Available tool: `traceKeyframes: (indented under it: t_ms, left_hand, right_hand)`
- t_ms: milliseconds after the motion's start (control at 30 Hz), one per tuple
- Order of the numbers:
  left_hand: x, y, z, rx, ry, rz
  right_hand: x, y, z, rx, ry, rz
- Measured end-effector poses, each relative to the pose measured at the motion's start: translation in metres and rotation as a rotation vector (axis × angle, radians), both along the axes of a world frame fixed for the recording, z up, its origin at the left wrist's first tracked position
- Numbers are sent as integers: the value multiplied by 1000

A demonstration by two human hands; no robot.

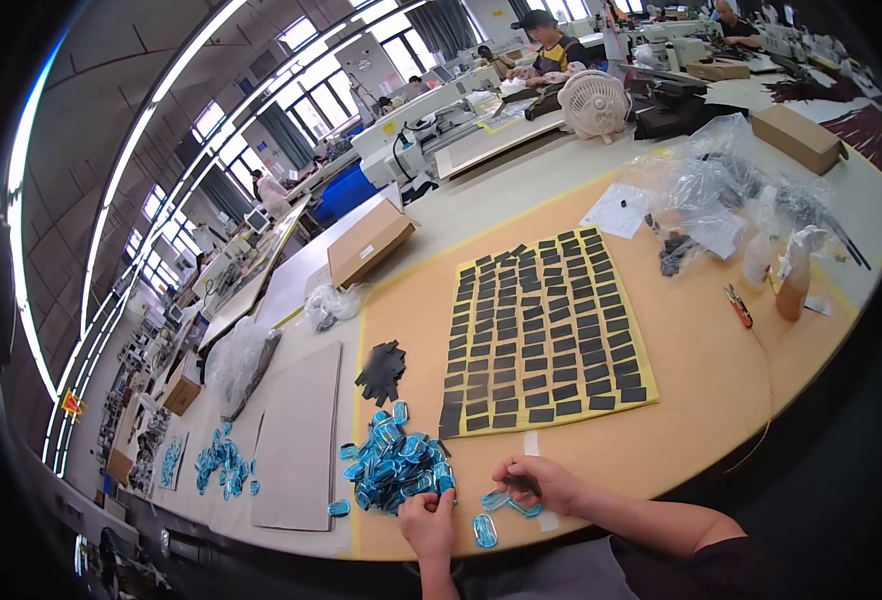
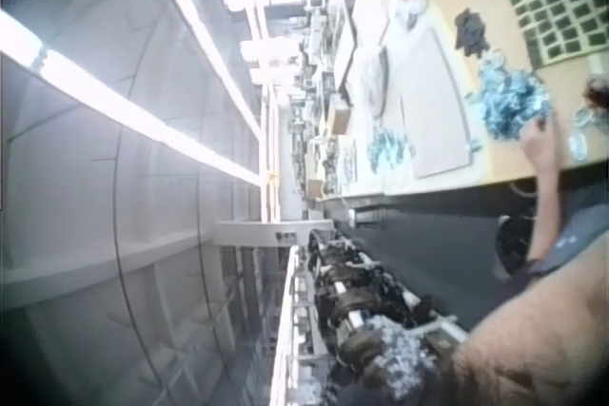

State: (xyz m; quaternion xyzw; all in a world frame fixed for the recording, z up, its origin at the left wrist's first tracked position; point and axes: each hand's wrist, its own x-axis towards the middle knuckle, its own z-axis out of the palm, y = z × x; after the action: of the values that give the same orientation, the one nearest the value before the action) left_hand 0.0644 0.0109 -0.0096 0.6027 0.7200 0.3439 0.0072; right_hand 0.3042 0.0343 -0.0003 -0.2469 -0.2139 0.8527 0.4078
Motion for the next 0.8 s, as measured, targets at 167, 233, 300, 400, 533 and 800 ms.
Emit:
traceKeyframes:
  t_ms: [167,233,300,400,533,800]
  left_hand:
    - [13,-5,15,51,-220,-57]
    - [32,-11,19,125,-216,-189]
    - [52,-16,22,202,-214,-306]
    - [72,-18,29,360,-31,-550]
    - [68,-13,24,360,-71,-568]
    - [78,-22,24,258,-332,-556]
  right_hand:
    - [-2,-1,0,126,-153,57]
    - [-10,-3,-10,134,-151,63]
    - [-20,-5,-11,517,-336,-177]
    - [-15,-6,-15,467,-406,-177]
    - [-10,-9,-7,432,-342,-202]
    - [-13,-9,-14,527,-251,-176]
